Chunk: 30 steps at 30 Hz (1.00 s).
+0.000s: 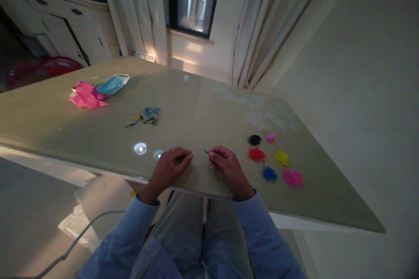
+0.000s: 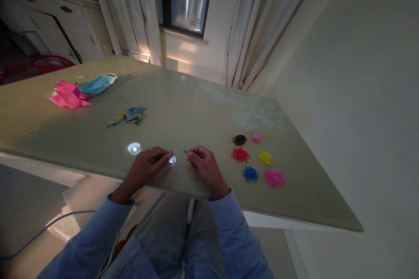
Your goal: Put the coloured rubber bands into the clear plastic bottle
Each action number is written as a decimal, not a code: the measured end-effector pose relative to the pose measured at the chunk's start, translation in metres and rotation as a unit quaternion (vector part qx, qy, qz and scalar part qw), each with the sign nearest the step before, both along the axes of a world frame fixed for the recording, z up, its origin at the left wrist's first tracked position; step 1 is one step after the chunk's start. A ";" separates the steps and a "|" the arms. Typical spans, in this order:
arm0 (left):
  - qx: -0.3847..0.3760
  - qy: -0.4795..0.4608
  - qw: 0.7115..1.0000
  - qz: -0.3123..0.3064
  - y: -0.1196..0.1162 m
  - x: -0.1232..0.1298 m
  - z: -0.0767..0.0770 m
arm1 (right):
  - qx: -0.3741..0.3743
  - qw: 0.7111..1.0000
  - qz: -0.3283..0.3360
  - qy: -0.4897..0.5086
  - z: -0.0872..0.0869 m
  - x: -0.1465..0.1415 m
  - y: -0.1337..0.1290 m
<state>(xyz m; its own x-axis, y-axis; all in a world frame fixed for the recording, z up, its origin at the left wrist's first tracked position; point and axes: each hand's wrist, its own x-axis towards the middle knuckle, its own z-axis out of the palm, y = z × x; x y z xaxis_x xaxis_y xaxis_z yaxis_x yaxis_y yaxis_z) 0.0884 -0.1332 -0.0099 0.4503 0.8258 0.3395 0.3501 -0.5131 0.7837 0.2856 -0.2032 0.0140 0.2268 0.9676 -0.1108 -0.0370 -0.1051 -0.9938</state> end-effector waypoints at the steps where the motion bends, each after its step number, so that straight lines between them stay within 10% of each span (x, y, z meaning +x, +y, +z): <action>1: 0.006 0.002 1.000 0.014 0.001 0.001 -0.002 | 0.005 1.000 -0.008 0.004 -0.001 0.001 0.000; 13: 0.047 0.224 0.972 0.059 0.010 0.019 0.005 | 0.051 0.995 -0.060 0.055 -0.005 0.000 -0.024; 22: 0.016 0.348 0.910 0.223 0.095 0.001 0.039 | 0.069 0.984 -0.114 0.118 0.002 0.012 -0.050; 30: -0.017 0.385 0.898 0.212 0.119 -0.006 0.036 | 0.099 0.970 -0.166 0.148 0.009 0.027 -0.070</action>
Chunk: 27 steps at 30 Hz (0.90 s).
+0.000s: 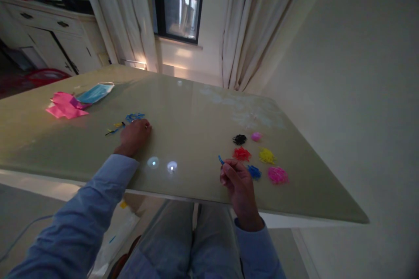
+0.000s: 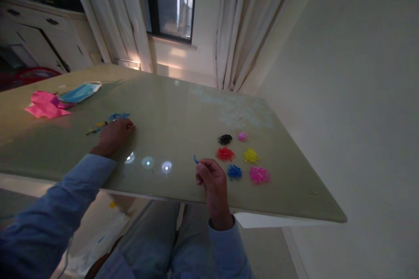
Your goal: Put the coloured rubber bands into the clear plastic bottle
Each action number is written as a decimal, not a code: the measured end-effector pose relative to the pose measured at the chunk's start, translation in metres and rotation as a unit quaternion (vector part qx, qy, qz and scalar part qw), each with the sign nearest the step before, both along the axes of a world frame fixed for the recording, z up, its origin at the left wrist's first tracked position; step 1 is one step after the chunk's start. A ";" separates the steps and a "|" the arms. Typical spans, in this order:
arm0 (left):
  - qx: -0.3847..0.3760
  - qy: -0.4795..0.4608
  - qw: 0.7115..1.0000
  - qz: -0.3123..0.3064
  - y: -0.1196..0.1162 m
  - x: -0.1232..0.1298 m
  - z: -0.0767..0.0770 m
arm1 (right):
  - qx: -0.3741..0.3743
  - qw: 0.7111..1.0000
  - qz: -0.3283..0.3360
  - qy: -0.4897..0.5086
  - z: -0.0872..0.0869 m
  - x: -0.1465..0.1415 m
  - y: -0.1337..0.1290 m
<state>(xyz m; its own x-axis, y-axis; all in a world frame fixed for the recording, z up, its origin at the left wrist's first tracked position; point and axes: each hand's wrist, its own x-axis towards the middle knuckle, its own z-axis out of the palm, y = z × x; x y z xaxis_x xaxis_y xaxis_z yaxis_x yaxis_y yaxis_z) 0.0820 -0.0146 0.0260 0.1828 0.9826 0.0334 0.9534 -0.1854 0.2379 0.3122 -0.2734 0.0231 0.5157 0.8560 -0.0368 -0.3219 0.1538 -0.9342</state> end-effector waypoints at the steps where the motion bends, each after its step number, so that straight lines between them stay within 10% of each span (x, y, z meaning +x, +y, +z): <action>1: -0.003 -0.004 1.000 0.001 -0.001 -0.001 0.000 | 0.002 1.000 -0.007 0.005 0.001 0.002 -0.004; 10: 0.082 -0.095 0.992 -0.025 -0.040 0.016 0.007 | 0.034 0.996 -0.073 0.035 0.015 0.014 -0.032; 18: -0.029 -0.222 0.953 -0.204 -0.119 0.077 -0.024 | 0.027 0.985 -0.149 -0.078 0.018 0.030 -0.055; 27: -0.032 -0.252 0.941 -0.224 -0.123 0.071 -0.034 | -0.159 0.873 -0.236 -0.396 -0.015 0.084 -0.076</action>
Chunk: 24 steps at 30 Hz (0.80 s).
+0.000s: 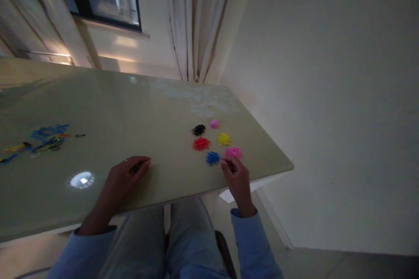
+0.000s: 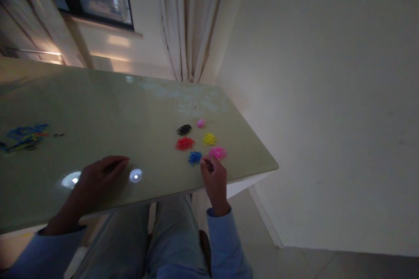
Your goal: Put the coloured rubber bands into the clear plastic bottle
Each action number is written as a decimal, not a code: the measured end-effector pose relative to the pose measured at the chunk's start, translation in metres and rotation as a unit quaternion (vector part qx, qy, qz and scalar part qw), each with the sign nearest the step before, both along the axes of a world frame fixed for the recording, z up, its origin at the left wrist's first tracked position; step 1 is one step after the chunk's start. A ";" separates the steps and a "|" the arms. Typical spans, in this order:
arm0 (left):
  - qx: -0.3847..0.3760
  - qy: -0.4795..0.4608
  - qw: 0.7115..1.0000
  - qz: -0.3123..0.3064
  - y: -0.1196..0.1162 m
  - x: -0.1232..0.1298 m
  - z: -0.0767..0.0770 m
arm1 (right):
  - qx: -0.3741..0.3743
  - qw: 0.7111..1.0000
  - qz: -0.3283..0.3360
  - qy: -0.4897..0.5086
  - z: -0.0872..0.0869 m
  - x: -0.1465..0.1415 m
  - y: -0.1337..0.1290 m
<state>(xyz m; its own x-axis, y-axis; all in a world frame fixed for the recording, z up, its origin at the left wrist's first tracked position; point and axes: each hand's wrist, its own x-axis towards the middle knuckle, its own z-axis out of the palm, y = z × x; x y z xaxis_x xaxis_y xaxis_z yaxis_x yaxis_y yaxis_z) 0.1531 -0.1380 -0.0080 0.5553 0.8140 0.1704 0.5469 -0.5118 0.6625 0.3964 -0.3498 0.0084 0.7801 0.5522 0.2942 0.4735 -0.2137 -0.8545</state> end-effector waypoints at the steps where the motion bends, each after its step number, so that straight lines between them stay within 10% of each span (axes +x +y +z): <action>1: -0.005 -0.006 1.000 0.006 0.000 -0.001 0.001 | -0.015 1.000 0.002 -0.023 -0.002 0.001 0.000; 15: -0.032 -0.055 0.997 0.032 0.001 -0.004 -0.002 | -0.028 0.995 0.032 -0.089 -0.006 -0.013 0.009; 24: -0.018 -0.093 0.995 -0.005 -0.004 0.001 0.001 | -0.005 0.956 0.282 -0.078 0.002 -0.080 0.077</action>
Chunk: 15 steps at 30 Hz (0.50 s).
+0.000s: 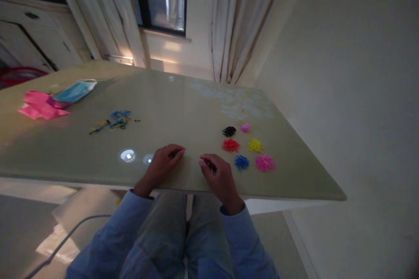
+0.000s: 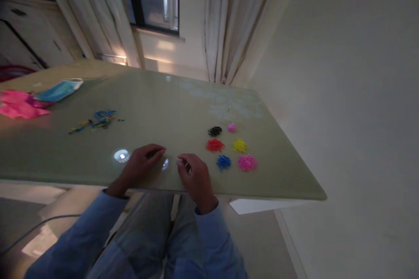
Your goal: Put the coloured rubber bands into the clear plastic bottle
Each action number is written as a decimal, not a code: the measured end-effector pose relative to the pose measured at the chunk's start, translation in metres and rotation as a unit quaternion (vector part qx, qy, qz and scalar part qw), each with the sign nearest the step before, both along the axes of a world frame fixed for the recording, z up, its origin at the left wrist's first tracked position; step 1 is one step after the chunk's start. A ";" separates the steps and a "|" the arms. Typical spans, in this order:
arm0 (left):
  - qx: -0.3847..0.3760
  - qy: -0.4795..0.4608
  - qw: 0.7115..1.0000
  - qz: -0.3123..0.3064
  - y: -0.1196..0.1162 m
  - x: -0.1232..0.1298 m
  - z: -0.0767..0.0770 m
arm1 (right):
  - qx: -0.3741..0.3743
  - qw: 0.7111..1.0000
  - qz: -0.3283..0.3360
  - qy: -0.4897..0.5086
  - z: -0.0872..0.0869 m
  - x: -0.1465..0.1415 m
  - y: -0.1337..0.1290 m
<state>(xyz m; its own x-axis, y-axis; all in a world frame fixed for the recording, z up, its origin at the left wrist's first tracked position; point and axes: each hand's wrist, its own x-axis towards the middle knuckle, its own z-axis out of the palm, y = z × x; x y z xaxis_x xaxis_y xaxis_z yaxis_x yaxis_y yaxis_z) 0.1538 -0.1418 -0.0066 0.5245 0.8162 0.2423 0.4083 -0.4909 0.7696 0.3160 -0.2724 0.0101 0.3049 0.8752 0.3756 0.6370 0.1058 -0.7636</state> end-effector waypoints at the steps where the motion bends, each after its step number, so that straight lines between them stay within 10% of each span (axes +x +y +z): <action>1: -0.009 -0.007 1.000 -0.005 0.002 -0.001 0.001 | -0.012 1.000 0.017 -0.002 -0.002 -0.003 0.009; 15: 0.042 0.259 0.929 0.261 0.127 -0.109 0.028 | -0.095 0.993 0.041 0.060 -0.011 0.012 0.020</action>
